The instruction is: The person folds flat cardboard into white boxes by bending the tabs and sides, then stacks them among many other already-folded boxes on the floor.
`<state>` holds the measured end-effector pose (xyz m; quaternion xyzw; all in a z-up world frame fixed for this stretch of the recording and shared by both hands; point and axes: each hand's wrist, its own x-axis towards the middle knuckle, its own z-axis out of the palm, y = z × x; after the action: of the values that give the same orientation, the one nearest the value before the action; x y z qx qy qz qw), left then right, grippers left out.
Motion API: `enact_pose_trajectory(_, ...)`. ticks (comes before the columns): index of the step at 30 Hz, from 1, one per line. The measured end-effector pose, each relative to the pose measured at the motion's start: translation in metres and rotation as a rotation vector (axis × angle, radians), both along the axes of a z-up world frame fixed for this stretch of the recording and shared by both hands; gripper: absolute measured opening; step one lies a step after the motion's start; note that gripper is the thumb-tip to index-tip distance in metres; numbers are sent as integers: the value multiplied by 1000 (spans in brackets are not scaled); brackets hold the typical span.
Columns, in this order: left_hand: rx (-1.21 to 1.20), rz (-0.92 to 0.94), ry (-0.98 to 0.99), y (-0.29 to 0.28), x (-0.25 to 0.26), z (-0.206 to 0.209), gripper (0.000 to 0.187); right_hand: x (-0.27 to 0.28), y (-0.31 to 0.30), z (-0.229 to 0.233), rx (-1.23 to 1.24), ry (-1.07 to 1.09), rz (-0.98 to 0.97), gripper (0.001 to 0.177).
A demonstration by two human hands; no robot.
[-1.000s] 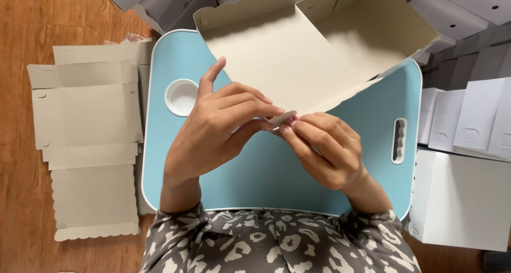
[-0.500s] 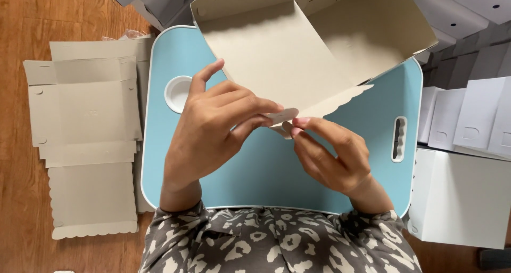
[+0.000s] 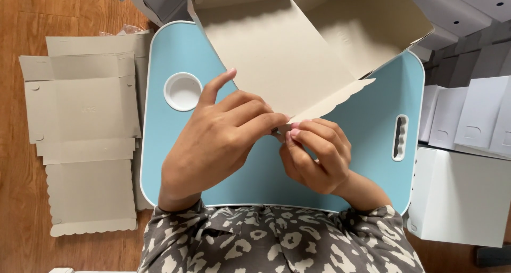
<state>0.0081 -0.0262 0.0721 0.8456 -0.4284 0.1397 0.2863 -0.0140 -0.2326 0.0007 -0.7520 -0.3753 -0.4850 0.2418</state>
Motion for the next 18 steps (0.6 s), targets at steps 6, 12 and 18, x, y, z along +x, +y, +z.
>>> enact_pose_trajectory(6,-42,62,56,0,-2,0,10,-4,-4,8,-5,92,0,11)
enact_pose_trajectory(12,15,93,44,-1,-2,-4,32,-1,-2,11,-41,47,32,11)
enact_pose_trajectory(18,62,87,22,-4,-3,-6,36,0,2,2,-40,3,-25,12)
